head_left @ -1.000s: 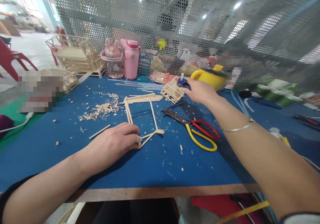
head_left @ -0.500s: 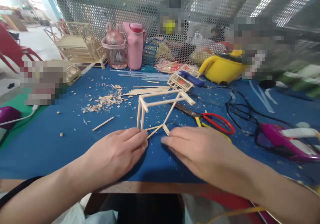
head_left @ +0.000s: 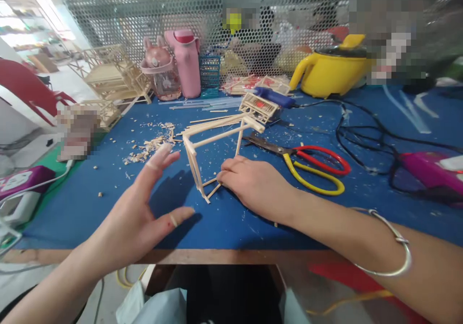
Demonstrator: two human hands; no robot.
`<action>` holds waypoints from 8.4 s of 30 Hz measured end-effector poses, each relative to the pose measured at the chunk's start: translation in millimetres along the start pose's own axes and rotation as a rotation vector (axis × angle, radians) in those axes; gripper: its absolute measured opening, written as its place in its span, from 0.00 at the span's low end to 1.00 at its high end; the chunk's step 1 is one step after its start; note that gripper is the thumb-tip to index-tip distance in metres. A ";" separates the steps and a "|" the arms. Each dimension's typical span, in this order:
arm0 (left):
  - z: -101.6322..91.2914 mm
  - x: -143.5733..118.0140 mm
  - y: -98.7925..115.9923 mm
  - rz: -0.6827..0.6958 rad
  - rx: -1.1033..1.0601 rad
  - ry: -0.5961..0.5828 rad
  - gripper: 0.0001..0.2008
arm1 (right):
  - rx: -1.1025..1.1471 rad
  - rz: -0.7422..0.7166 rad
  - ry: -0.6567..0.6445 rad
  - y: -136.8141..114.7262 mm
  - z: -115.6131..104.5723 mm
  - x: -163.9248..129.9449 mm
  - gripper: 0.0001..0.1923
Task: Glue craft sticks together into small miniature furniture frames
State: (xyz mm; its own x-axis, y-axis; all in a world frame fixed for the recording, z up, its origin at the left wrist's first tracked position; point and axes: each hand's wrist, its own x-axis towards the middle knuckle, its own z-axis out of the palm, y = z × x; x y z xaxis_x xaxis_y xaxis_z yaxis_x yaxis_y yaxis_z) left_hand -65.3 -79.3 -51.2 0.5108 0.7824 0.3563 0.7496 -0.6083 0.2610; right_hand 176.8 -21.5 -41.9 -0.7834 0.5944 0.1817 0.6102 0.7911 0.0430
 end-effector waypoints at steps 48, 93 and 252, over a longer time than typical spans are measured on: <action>35.9 31.0 57.9 -0.666 -0.179 0.216 0.40 | 0.258 -0.019 0.105 1.8 7.5 -5.7 0.11; 31.9 33.3 52.6 -0.648 -0.161 0.167 0.35 | 0.399 0.203 0.035 15.6 -4.2 -13.7 0.07; 35.2 15.9 47.0 -0.575 -0.640 0.277 0.34 | 0.331 0.206 -0.035 -5.5 -8.3 -11.9 0.08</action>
State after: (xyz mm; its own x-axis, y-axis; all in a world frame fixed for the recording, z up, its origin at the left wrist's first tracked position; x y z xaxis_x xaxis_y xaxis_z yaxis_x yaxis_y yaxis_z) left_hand -7.2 -90.8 -64.9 -0.0519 0.9787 0.1984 0.4383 -0.1562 0.8851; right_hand 183.8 -34.2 -36.1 -0.6558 0.7454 0.1192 0.6884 0.6554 -0.3108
